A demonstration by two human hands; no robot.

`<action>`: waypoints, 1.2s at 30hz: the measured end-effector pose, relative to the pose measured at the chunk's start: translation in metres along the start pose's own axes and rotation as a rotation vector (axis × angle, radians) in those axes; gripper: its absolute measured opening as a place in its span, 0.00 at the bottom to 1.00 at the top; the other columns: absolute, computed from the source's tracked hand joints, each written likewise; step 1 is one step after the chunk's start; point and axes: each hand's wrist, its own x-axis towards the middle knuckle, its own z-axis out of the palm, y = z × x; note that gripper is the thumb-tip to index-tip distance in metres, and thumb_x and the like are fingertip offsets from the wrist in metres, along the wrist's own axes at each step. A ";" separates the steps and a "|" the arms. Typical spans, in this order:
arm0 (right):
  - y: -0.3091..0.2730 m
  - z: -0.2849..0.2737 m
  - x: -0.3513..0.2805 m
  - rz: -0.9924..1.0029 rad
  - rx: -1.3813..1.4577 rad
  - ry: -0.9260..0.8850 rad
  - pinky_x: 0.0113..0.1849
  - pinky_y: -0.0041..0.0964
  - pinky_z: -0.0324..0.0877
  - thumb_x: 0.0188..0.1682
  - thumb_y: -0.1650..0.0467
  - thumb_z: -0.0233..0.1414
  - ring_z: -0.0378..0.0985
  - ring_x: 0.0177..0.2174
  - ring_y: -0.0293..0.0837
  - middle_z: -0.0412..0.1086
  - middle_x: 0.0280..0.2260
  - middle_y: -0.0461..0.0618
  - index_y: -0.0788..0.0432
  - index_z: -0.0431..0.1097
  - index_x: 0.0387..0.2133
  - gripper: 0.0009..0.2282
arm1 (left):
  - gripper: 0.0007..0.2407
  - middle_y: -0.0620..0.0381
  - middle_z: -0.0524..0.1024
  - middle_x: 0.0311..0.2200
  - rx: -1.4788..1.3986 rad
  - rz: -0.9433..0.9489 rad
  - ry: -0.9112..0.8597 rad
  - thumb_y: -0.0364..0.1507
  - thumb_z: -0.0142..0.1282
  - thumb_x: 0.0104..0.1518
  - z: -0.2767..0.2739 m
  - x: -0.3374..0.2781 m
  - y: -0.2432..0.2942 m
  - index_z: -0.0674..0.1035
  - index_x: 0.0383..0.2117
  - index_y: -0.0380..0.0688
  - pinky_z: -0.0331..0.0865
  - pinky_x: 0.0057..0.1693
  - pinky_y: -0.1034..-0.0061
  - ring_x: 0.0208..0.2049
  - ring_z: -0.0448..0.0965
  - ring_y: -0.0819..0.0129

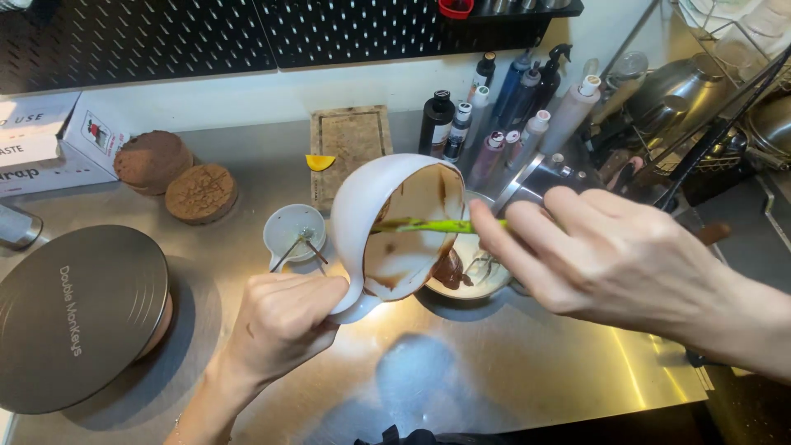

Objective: Transfer chocolate mixture from a mug into a bowl and mix it into cream using a hand mixer.

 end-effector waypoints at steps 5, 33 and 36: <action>0.005 -0.016 -0.001 0.132 0.008 0.021 0.22 0.29 0.57 0.49 0.67 0.56 0.61 0.20 0.36 0.59 0.20 0.40 0.57 0.79 0.52 0.18 | 0.13 0.53 0.66 0.18 -0.045 0.048 0.011 0.22 0.61 0.32 -0.009 0.001 0.008 0.67 0.21 0.40 0.64 0.29 0.64 0.21 0.72 0.55; -0.128 0.033 -0.038 0.656 0.501 -0.061 0.28 0.36 0.66 0.37 0.75 0.54 0.70 0.28 0.42 0.69 0.31 0.43 0.44 0.73 0.57 0.29 | 0.09 0.50 0.73 0.18 0.083 -0.512 0.291 0.19 0.59 0.43 0.045 -0.030 0.020 0.79 0.31 0.42 0.68 0.29 0.65 0.19 0.76 0.54; -0.116 0.029 -0.047 0.603 0.524 -0.094 0.28 0.35 0.66 0.38 0.74 0.54 0.71 0.28 0.41 0.69 0.30 0.43 0.43 0.73 0.57 0.28 | 0.08 0.49 0.74 0.18 0.069 -0.577 0.252 0.20 0.59 0.44 0.050 -0.034 0.021 0.79 0.30 0.43 0.69 0.29 0.64 0.19 0.76 0.54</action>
